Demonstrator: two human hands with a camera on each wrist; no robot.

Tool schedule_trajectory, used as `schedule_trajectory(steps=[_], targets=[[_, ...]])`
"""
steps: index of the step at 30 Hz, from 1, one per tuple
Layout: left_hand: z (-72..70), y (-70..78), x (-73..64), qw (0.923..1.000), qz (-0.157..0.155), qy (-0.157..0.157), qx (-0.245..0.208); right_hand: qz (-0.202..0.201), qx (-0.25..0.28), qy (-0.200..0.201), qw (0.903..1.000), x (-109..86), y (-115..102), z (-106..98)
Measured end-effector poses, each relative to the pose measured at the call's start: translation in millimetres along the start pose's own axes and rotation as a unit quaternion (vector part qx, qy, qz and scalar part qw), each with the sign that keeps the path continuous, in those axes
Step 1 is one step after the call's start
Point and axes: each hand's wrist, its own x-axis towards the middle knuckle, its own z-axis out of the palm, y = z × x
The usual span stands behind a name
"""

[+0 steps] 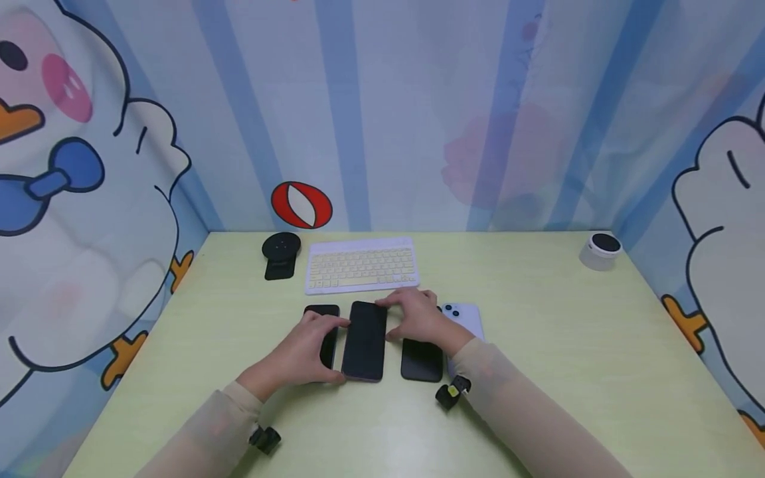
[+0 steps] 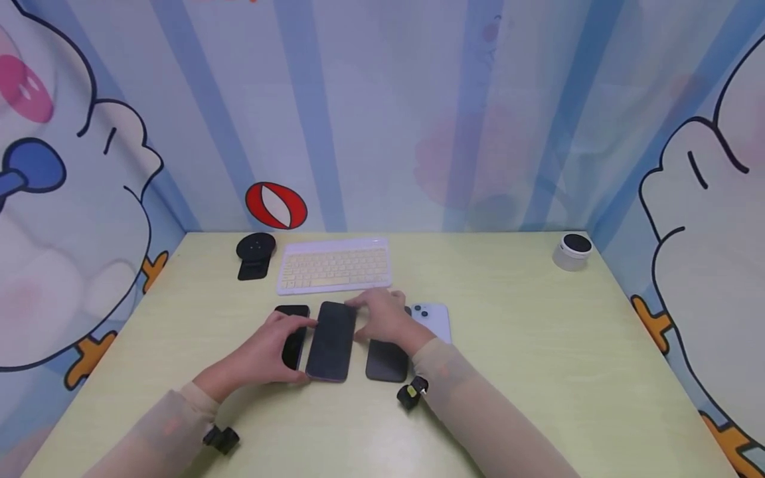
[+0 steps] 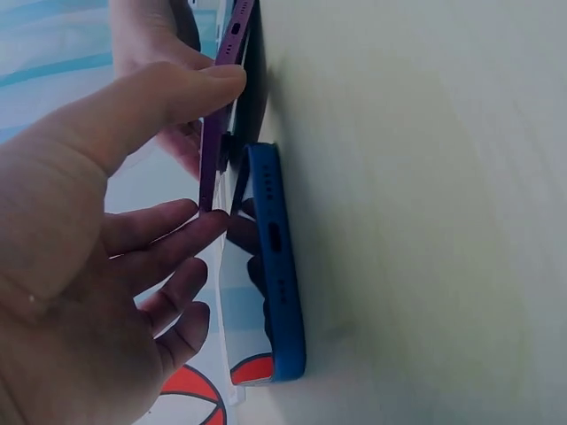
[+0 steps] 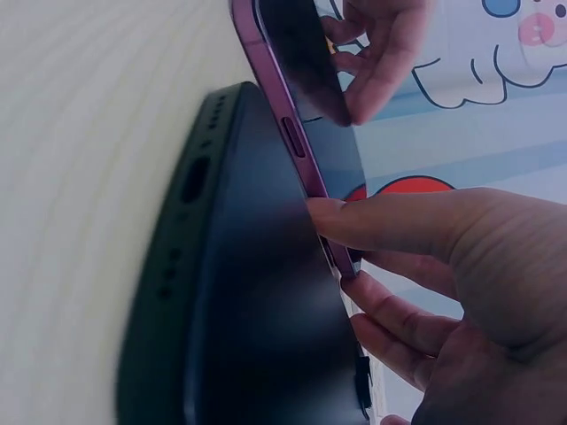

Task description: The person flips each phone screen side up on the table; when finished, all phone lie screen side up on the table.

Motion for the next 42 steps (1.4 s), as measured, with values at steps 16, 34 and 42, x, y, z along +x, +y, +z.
schedule_trajectory(steps=[16,34,42], targets=[[6.6,5.9,0.1,0.9946,-0.006,-0.022,0.101,0.004,0.003,-0.014,0.9999,-3.5,-3,7],[1.2,25.5,4.3,0.9943,-0.019,-0.023,0.102,-0.001,-0.043,-0.025,0.9988,-20.7,8,-8],[9.8,42.9,15.8,0.9984,0.0,-0.022,0.053,0.005,-0.068,-0.023,0.9974,-34.8,25,-29]])
